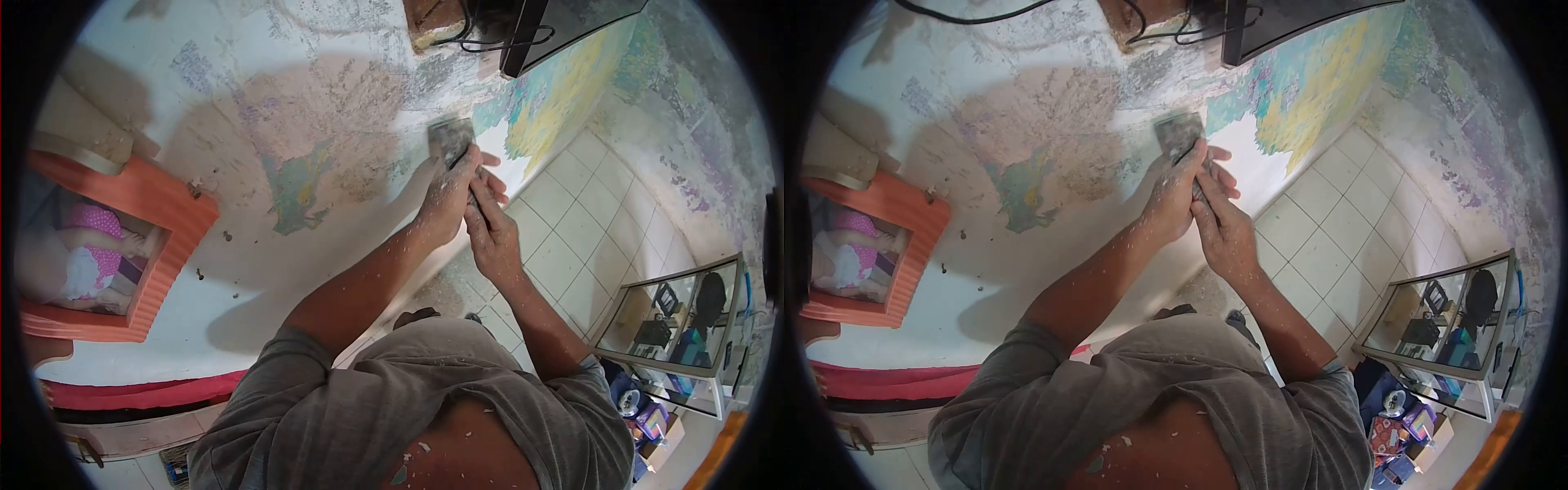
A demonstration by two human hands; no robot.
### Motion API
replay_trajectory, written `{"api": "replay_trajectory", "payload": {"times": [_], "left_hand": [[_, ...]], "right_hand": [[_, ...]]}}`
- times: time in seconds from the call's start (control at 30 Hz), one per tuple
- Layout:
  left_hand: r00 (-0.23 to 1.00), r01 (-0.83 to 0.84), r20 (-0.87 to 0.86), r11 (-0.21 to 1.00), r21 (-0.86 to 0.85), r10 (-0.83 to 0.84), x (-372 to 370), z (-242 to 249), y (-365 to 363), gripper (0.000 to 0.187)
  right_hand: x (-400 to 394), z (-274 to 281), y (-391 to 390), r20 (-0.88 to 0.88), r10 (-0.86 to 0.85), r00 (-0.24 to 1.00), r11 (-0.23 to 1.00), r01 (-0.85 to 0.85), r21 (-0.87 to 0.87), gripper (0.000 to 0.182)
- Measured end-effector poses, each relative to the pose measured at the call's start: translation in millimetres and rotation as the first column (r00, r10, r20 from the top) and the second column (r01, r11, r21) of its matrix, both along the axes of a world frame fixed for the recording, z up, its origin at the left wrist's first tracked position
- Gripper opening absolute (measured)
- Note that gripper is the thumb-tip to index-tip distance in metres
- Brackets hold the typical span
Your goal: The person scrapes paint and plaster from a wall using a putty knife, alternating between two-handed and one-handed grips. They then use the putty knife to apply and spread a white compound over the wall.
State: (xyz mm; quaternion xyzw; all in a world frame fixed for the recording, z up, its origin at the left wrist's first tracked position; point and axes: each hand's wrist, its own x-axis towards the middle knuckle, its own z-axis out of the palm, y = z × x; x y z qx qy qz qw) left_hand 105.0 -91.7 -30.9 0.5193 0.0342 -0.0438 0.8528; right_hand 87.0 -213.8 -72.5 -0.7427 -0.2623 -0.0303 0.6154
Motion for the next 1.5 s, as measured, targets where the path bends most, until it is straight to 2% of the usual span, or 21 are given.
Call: {"api": "replay_trajectory", "payload": {"times": [0.07, 0.17, 0.2, 0.27, 0.4, 0.53, 0.6, 0.63, 0.73, 0.8, 0.87, 0.93, 1.0, 1.03, 1.1, 1.13, 1.27, 1.33, 1.4, 1.47, 1.5], "left_hand": [[1.000, -0.018, 0.005, 1.000, -0.007, 0.018, 12.6, 1.2, 0.4, 0.045], [0.996, 0.080, -0.046, 0.995, 0.065, -0.077, 17.7, 4.9, 13.0, 0.045], [0.996, 0.078, -0.048, 0.995, 0.068, -0.075, 17.5, 6.8, 18.3, 0.045], [0.992, 0.100, -0.095, 0.978, 0.182, -0.084, 17.7, 9.8, 28.3, 0.043], [0.986, 0.149, -0.106, 0.955, 0.255, -0.126, 17.5, 10.7, 37.1, 0.045], [0.991, 0.128, -0.057, 0.957, 0.261, -0.117, 5.1, 9.7, 41.6, 0.046], [0.997, 0.079, -0.021, 0.967, 0.241, -0.076, -8.0, 12.6, 45.8, 0.047], [0.999, 0.047, -0.006, 0.972, 0.230, -0.047, -14.3, 12.2, 47.8, 0.047], [1.000, 0.024, -0.005, 0.973, 0.228, -0.023, -22.1, 18.4, 45.7, 0.047], [1.000, 0.021, 0.011, 0.977, 0.211, -0.024, -18.1, 21.4, 37.8, 0.047], [0.998, 0.004, -0.065, 0.952, 0.305, 0.017, -15.5, 27.2, 30.5, 0.046], [0.997, 0.035, -0.079, 0.937, 0.349, -0.008, -7.5, 25.4, 31.1, 0.046], [0.998, 0.015, -0.067, 0.930, 0.368, 0.011, -3.2, 20.0, 33.5, 0.046], [0.998, 0.013, -0.066, 0.929, 0.369, 0.012, -7.8, 18.0, 38.7, 0.046], [0.994, -0.057, -0.066, 0.938, 0.343, 0.085, -27.6, 23.1, 47.8, 0.046], [0.994, -0.057, -0.070, 0.938, 0.343, 0.086, -32.1, 23.5, 46.9, 0.046], [0.992, -0.089, -0.051, 0.926, 0.368, 0.115, -26.6, 33.7, 39.5, 0.047], [0.998, -0.001, -0.056, 0.926, 0.377, 0.024, -9.3, 35.7, 32.2, 0.047], [0.998, 0.012, -0.061, 0.919, 0.394, 0.014, -6.1, 36.2, 33.3, 0.048], [0.997, -0.074, 0.005, 0.914, 0.400, 0.078, -25.6, 39.0, 43.2, 0.049], [0.991, -0.124, 0.000, 0.938, 0.323, 0.131, -34.0, 34.4, 47.0, 0.050]], "right_hand": [[3.9, -9.0, 8.4, -0.017, -0.019, 1.000, 1.000, 0.019, 0.022, 0.049], [-0.6, -10.0, 24.2, -0.291, 0.072, 0.954, 0.967, 0.005, 0.254, 0.061], [-0.3, -12.1, 32.3, -0.293, 0.075, 0.953, 0.966, 0.003, 0.257, 0.061], [2.7, -17.4, 48.3, -0.289, 0.189, 0.938, 0.872, -0.025, 0.489, 0.072], [-0.2, -14.6, 65.3, -0.305, 0.196, 0.932, 0.841, 0.000, 0.541, 0.077], [-9.9, -26.7, 76.7, -0.215, 0.047, 0.976, 0.922, 0.040, 0.386, 0.075], [-17.3, -24.5, 79.0, 0.024, -0.077, 0.997, 0.972, 0.070, 0.222, 0.074], [-18.7, -27.3, 79.0, 0.050, -0.054, 0.997, 0.975, 0.042, 0.219, 0.074], [-25.4, -19.7, 74.1, -0.044, 0.051, 0.998, 0.957, -0.036, 0.288, 0.076], [-24.5, -13.6, 67.3, -0.096, 0.019, 0.995, 0.957, 0.010, 0.289, 0.074], [-25.3, -5.6, 63.9, -0.300, 0.170, 0.939, 0.852, 0.013, 0.524, 0.074], [-21.3, -10.9, 69.2, -0.293, 0.171, 0.941, 0.809, 0.036, 0.587, 0.073], [-18.6, -17.1, 72.5, -0.354, 0.070, 0.933, 0.927, 0.070, 0.369, 0.068], [-19.5, -23.8, 75.7, -0.353, 0.072, 0.933, 0.926, 0.069, 0.370, 0.068], [-26.6, -34.4, 81.6, -0.019, 0.008, 1.000, 0.979, -0.004, 0.203, 0.062], [-29.5, -37.8, 81.9, -0.023, 0.010, 1.000, 0.979, -0.005, 0.202, 0.062], [-29.8, -17.4, 78.6, -0.164, 0.124, 0.979, 0.916, -0.049, 0.398, 0.059], [-22.6, -9.4, 75.9, -0.462, 0.115, 0.879, 0.892, 0.113, 0.437, 0.058], [-16.3, -21.0, 79.1, -0.407, 0.131, 0.904, 0.850, 0.109, 0.516, 0.056], [-15.9, -25.9, 77.5, -0.052, 0.022, 0.998, 0.972, -0.010, 0.235, 0.053], [-18.9, -26.5, 76.3, 0.045, 0.056, 0.997, 0.985, -0.062, 0.161, 0.052]]}}
